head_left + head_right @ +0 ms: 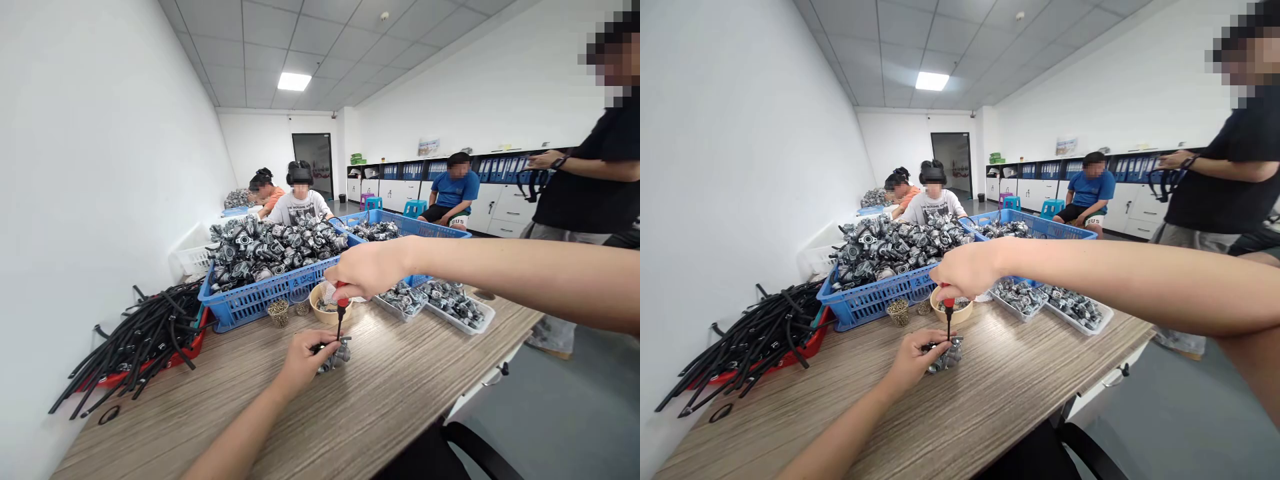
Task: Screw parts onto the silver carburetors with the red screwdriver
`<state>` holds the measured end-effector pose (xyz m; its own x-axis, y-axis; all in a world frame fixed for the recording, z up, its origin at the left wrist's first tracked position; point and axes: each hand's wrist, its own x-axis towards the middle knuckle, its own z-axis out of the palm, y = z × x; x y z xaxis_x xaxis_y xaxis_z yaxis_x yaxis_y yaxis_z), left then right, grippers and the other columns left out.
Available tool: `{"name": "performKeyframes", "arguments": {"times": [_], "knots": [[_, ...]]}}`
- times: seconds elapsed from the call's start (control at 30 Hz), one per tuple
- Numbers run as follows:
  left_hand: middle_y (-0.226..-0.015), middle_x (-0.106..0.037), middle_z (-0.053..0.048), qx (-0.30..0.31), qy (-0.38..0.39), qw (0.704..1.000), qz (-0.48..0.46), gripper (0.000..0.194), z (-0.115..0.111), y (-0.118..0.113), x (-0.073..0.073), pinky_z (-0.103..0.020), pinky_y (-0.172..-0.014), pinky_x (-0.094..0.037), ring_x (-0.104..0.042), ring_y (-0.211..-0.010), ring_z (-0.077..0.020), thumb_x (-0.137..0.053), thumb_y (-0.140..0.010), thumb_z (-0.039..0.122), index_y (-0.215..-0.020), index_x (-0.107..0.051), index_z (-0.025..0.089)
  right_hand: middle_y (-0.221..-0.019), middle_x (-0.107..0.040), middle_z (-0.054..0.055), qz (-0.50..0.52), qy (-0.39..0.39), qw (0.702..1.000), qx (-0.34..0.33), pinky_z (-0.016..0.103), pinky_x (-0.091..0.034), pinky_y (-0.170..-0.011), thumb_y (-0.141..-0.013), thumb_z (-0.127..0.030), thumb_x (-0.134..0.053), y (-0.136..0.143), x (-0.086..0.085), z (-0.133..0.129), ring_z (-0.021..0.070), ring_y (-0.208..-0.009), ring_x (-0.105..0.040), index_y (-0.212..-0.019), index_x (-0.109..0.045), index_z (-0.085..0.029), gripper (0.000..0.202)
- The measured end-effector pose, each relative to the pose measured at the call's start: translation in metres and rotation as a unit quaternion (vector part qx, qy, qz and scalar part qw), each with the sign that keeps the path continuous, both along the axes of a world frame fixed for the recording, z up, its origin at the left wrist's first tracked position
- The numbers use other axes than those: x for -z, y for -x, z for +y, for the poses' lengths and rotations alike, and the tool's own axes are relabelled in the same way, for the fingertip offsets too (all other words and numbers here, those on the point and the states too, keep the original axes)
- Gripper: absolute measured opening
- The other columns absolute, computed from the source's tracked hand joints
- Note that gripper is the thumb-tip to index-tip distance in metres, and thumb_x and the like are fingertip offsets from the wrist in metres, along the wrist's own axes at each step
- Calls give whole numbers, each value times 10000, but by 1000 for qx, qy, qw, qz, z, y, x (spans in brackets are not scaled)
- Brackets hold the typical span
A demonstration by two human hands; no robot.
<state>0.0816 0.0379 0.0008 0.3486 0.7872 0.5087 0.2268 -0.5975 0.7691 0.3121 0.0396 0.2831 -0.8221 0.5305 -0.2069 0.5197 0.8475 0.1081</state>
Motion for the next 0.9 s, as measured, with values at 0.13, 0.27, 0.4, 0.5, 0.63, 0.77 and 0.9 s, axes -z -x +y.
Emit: {"name": "performKeyframes", "arguments": {"times": [0.13,0.27,0.4,0.5,0.63,0.77,0.9], "knots": [[-1201,-931,-128,2,-1,1000,1,347,1,1,1,-501,-1067,-702,-908,-1122,-321,-852,-1047,580,-1048,-951,247,-936,-784,74,15,0,1000,22,372,-407,-733,-1216,-560,-526,-5,2,1,212,-767,-614,-1196,-700,-179,419],[-1215,-928,-133,3,1,1000,2,353,1,1,2,-502,-1074,-701,-908,-1141,-323,-848,-1053,582,-1054,-948,244,-1101,-817,93,18,22,999,18,375,-435,-737,-1140,-526,-671,-15,-7,-4,235,-834,-668,-1450,-608,-194,459],[-1190,-932,-134,6,4,1000,-1,371,1,1,2,-495,-1063,-707,-908,-1133,-321,-843,-1051,600,-1040,-949,245,-1085,-797,98,21,57,998,-22,388,-459,-762,-1123,-299,-615,-18,-16,-6,239,-874,-672,-1358,-622,-184,262],[-1194,-932,-133,1,6,1000,-1,371,1,0,2,-506,-1075,-700,-903,-1119,-317,-844,-1049,606,-1055,-953,252,-1028,-770,83,32,55,998,-18,386,-455,-755,-1143,-338,-614,-13,-15,-5,225,-849,-651,-1232,-616,-187,175],[-1181,-934,-130,-10,9,1000,-3,402,1,0,3,-499,-1055,-701,-898,-1085,-314,-863,-1023,635,-1108,-957,254,-884,-699,37,23,33,999,-6,380,-410,-698,-1181,-459,-588,-6,-10,-7,192,-713,-552,-1144,-606,-198,264],[-1185,-934,-126,-8,10,1000,-2,425,1,0,2,-486,-1054,-700,-899,-1092,-310,-842,-1032,658,-1069,-958,252,-827,-662,42,-4,-18,1000,16,389,-362,-680,-1210,-530,-530,-1,-10,-14,195,-673,-480,-1146,-662,-160,398],[-1194,-932,-122,-2,9,1000,4,402,0,0,-2,-492,-1049,-700,-901,-1102,-316,-831,-1045,639,-1044,-955,257,-836,-690,85,-24,-73,996,46,386,-323,-680,-1211,-625,-490,-1,-12,-17,209,-686,-505,-1065,-726,-152,548]]}}
